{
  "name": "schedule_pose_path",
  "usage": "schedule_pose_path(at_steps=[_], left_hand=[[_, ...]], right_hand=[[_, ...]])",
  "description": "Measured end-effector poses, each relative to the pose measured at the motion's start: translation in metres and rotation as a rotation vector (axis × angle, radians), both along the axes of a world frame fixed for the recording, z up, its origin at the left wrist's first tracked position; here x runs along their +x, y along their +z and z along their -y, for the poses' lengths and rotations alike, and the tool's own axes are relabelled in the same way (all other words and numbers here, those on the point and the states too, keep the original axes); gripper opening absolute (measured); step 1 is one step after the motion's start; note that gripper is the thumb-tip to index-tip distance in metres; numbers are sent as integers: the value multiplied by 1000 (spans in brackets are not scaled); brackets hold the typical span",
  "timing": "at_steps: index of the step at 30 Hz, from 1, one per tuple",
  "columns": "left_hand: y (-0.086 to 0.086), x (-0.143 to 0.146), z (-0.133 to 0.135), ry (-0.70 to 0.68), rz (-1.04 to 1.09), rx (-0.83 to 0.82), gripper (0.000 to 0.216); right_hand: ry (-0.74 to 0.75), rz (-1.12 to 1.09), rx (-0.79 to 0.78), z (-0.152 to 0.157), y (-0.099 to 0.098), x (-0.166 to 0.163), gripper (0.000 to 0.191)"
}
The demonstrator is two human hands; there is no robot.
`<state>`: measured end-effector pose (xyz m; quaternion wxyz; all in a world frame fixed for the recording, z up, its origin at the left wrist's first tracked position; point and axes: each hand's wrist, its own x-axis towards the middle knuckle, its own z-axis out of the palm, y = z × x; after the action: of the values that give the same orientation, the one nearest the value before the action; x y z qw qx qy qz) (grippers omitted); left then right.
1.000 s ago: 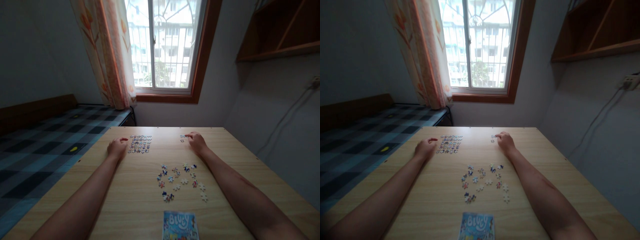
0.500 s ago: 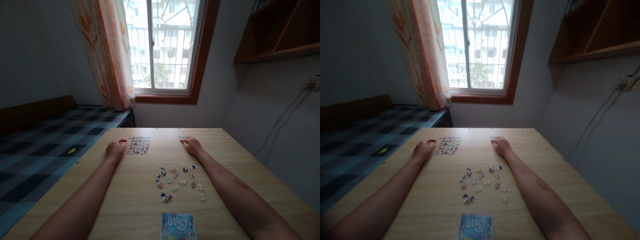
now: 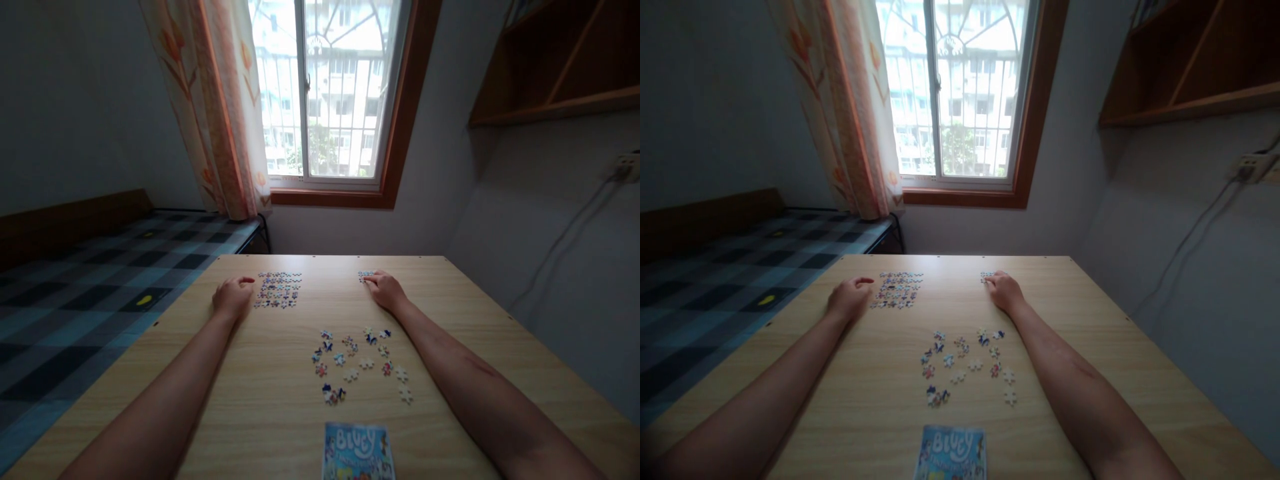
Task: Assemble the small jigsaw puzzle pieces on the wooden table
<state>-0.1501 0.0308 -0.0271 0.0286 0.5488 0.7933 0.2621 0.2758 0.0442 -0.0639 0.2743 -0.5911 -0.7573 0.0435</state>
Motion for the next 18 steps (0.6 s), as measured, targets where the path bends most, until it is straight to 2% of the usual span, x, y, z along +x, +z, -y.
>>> schedule_pose_path(at_steps=[5, 9, 18], left_hand=[[0, 0, -1, 4, 10, 10, 33], [3, 3, 1, 2, 9, 12, 33], [5, 5, 4, -5, 11, 12, 33]], right_hand=[[11, -122, 7, -2, -2, 3, 35], [73, -228, -47, 0, -2, 5, 37], [398, -383, -229, 49, 2, 12, 33]])
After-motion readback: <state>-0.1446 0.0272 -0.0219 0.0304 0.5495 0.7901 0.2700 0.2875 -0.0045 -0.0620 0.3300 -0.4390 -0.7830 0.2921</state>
